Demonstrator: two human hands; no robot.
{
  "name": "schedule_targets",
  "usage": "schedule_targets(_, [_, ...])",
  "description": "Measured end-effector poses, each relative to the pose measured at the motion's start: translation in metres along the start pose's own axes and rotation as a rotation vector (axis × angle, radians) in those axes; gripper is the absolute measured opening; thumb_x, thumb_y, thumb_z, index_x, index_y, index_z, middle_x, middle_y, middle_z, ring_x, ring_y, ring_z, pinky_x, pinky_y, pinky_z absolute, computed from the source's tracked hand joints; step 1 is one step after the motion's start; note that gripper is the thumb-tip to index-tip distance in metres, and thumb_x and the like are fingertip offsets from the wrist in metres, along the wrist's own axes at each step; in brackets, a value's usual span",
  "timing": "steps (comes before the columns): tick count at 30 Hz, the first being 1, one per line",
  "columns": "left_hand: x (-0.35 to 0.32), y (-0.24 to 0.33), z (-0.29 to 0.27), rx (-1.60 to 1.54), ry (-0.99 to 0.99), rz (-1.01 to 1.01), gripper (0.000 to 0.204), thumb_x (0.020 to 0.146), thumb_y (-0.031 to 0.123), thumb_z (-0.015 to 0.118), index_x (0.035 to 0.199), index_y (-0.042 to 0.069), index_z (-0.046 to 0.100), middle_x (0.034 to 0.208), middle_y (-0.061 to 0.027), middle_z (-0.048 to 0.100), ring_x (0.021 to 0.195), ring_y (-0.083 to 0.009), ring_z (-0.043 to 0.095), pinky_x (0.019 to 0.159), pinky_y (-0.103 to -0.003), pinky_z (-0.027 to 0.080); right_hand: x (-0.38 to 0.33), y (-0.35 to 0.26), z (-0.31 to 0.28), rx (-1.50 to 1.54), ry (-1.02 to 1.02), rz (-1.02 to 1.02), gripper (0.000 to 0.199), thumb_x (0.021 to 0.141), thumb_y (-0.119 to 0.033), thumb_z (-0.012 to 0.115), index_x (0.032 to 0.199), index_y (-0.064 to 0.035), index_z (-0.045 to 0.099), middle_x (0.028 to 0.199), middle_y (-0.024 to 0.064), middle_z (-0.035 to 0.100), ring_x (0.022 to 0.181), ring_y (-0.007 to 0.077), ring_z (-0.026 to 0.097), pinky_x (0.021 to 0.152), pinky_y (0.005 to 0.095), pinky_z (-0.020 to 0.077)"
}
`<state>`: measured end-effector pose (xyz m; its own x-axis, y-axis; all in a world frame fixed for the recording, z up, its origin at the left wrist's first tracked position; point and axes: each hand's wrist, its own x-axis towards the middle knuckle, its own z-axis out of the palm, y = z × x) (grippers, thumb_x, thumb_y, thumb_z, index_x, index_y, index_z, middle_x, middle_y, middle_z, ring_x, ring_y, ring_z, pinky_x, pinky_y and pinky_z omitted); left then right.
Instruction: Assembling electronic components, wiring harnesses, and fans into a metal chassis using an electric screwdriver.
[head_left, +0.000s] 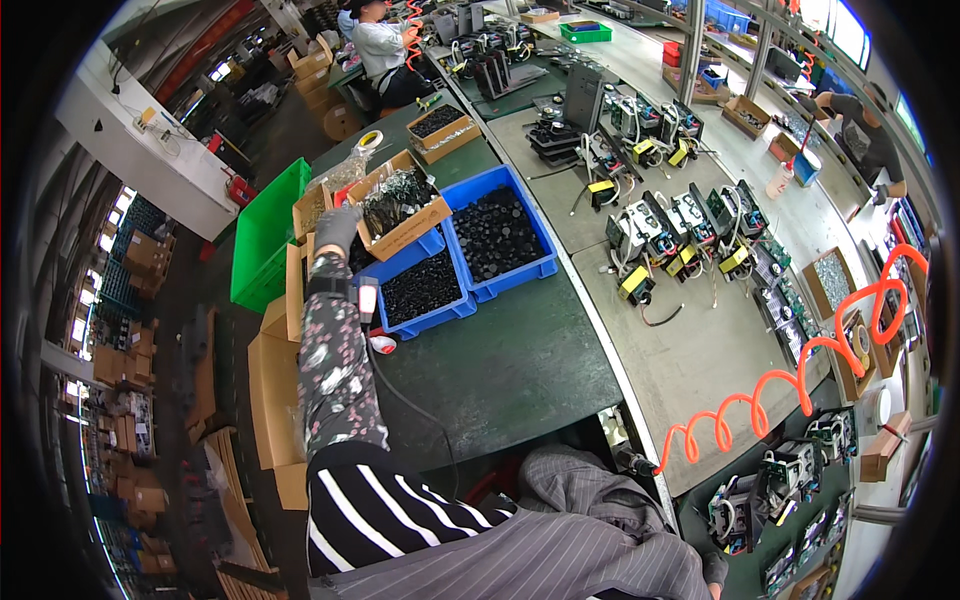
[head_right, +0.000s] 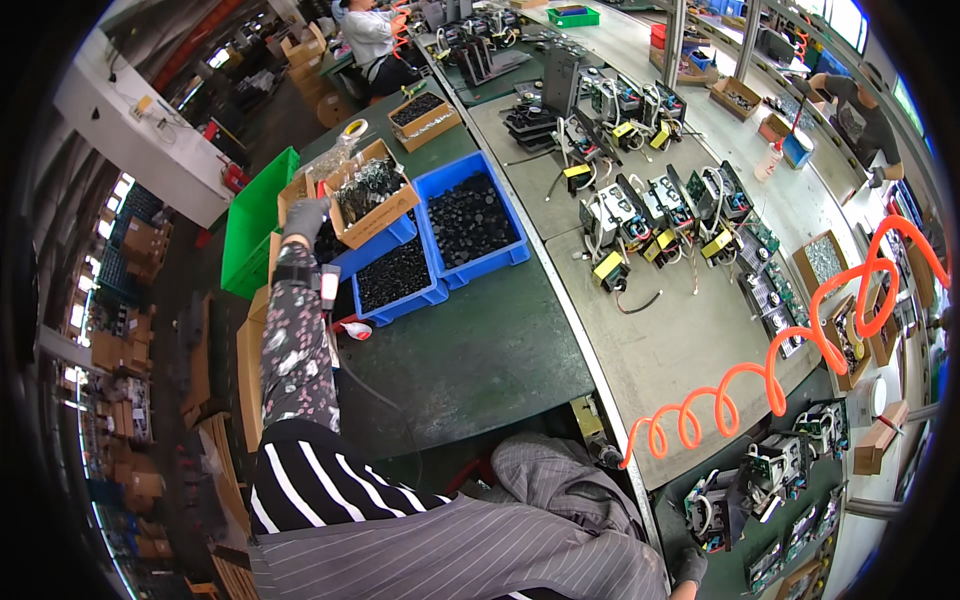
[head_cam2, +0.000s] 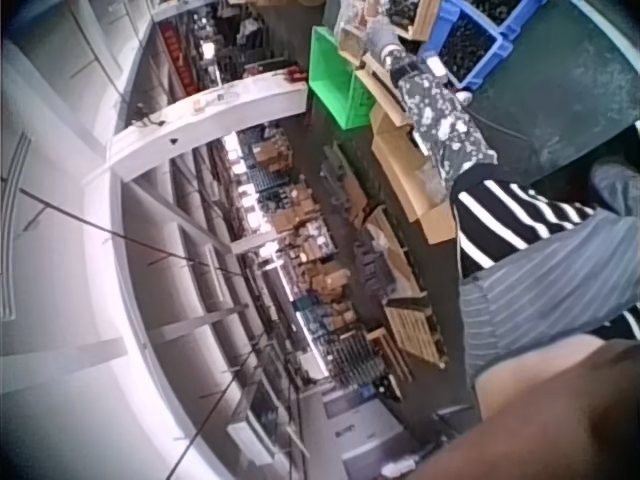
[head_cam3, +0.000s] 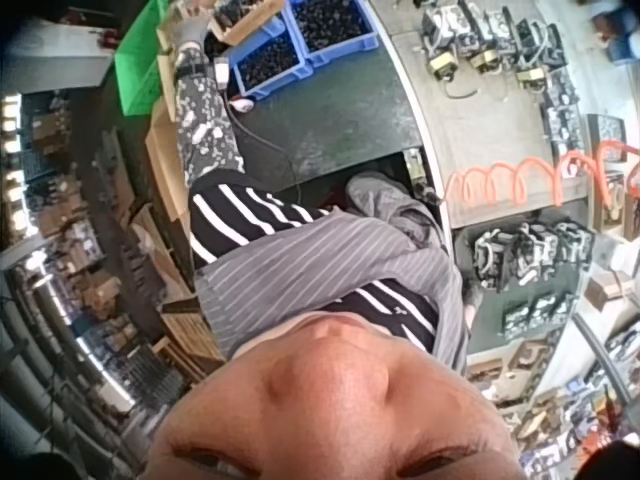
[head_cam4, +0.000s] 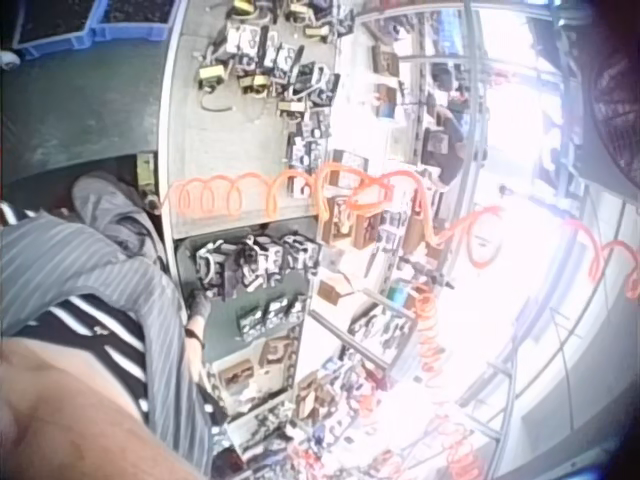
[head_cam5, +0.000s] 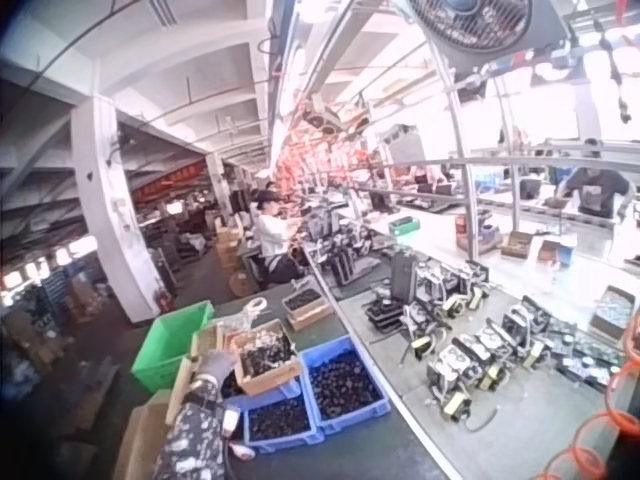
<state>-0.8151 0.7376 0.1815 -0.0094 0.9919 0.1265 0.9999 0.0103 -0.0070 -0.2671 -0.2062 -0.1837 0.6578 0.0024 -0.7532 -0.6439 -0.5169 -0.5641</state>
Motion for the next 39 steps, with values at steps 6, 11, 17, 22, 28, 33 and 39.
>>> schedule_targets(6, [-0.011, 0.005, 0.019, -0.373, 0.272, 0.053, 0.032, 0.096, 0.03, 0.051, 0.099, 0.003, 0.067, 0.096, -0.0208, 0.067, 0.091, -0.0378, 0.064, 0.082, -0.047, 0.049, 0.008, 0.008, -0.006, 0.021, 0.059, -0.021, 0.009, 0.078, -0.005, 0.056, 0.084, -0.0094, 0.061, 0.069, 0.0007, 0.051, 0.051, 0.0172, 0.044, 0.046, 0.0346, 0.0395])
schedule_targets(11, [-0.031, 0.022, -0.008, -1.879, 0.064, -0.405, 0.01, 0.094, 0.025, 0.065, 0.09, 0.016, 0.064, 0.064, 0.0081, 0.04, 0.046, -0.0034, 0.035, 0.039, -0.019, 0.026, -0.005, -0.003, 0.002, 0.068, -0.014, -0.079, 0.008, 0.077, -0.005, 0.057, 0.083, -0.0094, 0.06, 0.068, 0.0003, 0.05, 0.051, 0.0175, 0.045, 0.046, 0.0355, 0.0405])
schedule_targets(17, [-0.042, 0.027, 0.003, -1.939, 0.006, -0.523, 0.016, 0.094, 0.027, 0.065, 0.097, 0.012, 0.064, 0.066, 0.0074, 0.035, 0.044, -0.0036, 0.03, 0.038, -0.021, 0.024, -0.06, -0.056, 0.015, -0.19, 0.006, -0.09, 0.006, 0.076, -0.007, 0.059, 0.082, -0.0095, 0.06, 0.066, 0.0007, 0.051, 0.048, 0.0175, 0.046, 0.043, 0.0348, 0.0395])
schedule_targets(22, [-0.052, 0.029, 0.016, -2.017, 0.009, -0.469, 0.016, 0.093, 0.027, 0.067, 0.097, 0.011, 0.064, 0.066, 0.0079, 0.035, 0.045, -0.0031, 0.031, 0.039, -0.02, 0.025, -0.075, -0.064, 0.022, -0.12, 0.006, -0.119, 0.007, 0.076, -0.007, 0.059, 0.083, -0.009, 0.061, 0.064, 0.001, 0.052, 0.044, 0.0174, 0.047, 0.041, 0.0339, 0.0389])
schedule_targets(28, [-0.082, 0.046, -0.003, -2.159, 0.15, -0.369, 0.018, 0.096, 0.026, 0.065, 0.102, 0.01, 0.065, 0.067, 0.0085, 0.033, 0.048, -0.003, 0.03, 0.042, -0.02, 0.025, -0.081, -0.075, 0.021, -0.186, -0.002, -0.082, 0.007, 0.079, -0.009, 0.061, 0.085, -0.0057, 0.063, 0.064, 0.0043, 0.057, 0.045, 0.019, 0.051, 0.041, 0.0339, 0.0417])
schedule_targets(33, [-0.15, 0.05, -0.018, -2.212, 0.091, -0.292, 0.022, 0.097, 0.028, 0.062, 0.11, 0.011, 0.061, 0.065, 0.0068, 0.035, 0.05, -0.0037, 0.033, 0.043, -0.02, 0.026, -0.145, -0.166, 0.05, -0.937, -0.348, -0.001, 0.029, 0.085, -0.028, 0.068, 0.086, 0.0017, 0.069, 0.069, 0.0093, 0.066, 0.053, 0.02, 0.062, 0.05, 0.0343, 0.0489])
schedule_targets(39, [-0.26, 0.051, -0.017, -2.315, 0.02, -0.382, 0.02, 0.098, 0.027, 0.061, 0.109, 0.01, 0.061, 0.066, 0.0056, 0.04, 0.051, -0.0042, 0.034, 0.044, -0.02, 0.027, -0.264, -0.277, 0.12, -1.012, -0.958, -0.282, 0.037, 0.091, -0.035, 0.066, 0.092, 0.0012, 0.073, 0.069, 0.0081, 0.067, 0.063, 0.0134, 0.065, 0.063, 0.0292, 0.0531])
